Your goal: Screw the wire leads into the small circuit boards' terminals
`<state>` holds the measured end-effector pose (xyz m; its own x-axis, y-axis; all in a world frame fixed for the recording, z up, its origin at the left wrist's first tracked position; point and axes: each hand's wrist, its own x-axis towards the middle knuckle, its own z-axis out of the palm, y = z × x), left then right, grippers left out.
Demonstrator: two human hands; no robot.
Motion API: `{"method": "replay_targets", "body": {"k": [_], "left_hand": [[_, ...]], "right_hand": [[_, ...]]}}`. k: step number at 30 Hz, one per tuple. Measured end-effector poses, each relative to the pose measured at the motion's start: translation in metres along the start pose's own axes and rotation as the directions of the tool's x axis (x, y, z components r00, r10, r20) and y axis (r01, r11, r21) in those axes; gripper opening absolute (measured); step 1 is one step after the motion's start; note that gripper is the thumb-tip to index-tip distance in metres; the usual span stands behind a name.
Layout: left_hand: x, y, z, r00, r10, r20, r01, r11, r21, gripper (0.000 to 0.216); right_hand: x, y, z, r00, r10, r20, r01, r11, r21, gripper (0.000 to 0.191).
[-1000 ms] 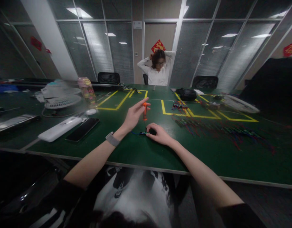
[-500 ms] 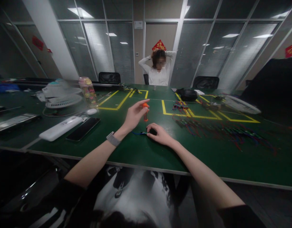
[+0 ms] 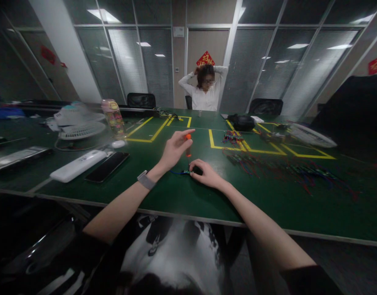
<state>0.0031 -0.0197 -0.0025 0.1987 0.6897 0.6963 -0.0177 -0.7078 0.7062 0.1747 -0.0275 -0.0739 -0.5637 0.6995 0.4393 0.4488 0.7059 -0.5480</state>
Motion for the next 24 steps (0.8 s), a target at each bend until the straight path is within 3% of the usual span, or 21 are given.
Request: {"method": "replay_targets", "body": {"k": [5, 10, 16, 20, 24], "left_hand": [[0.0007, -0.0008, 0.0002, 0.996, -0.022, 0.086, 0.032, 0.992, -0.123, 0.038], [0.0003, -0.0007, -0.0006, 1.000, 0.011, -0.004, -0.011, 1.000, -0.027, 0.034], [0.0007, 0.0006, -0.0005, 0.998, -0.015, 0.062, 0.021, 0.994, -0.106, 0.036], [-0.0002, 0.0002, -0.0002, 0.999, 0.023, -0.028, -0.023, 1.000, -0.016, 0.034], [0.0005, 0.0013, -0.0007, 0.999, -0.010, 0.047, 0.014, 0.996, -0.091, 0.034]], "right_hand": [[0.0003, 0.0007, -0.0003, 1.000, -0.001, 0.006, 0.001, 1.000, 0.004, 0.006], [0.0002, 0.0006, -0.0009, 1.000, -0.004, 0.008, 0.004, 1.000, 0.007, 0.006], [-0.0002, -0.0001, -0.0010, 1.000, -0.004, 0.010, 0.004, 1.000, -0.003, 0.007], [-0.0002, -0.0003, -0.0004, 1.000, 0.006, 0.004, -0.006, 1.000, -0.009, 0.007], [-0.0002, 0.0006, 0.0004, 1.000, 0.014, 0.001, -0.014, 1.000, -0.002, 0.009]]}}
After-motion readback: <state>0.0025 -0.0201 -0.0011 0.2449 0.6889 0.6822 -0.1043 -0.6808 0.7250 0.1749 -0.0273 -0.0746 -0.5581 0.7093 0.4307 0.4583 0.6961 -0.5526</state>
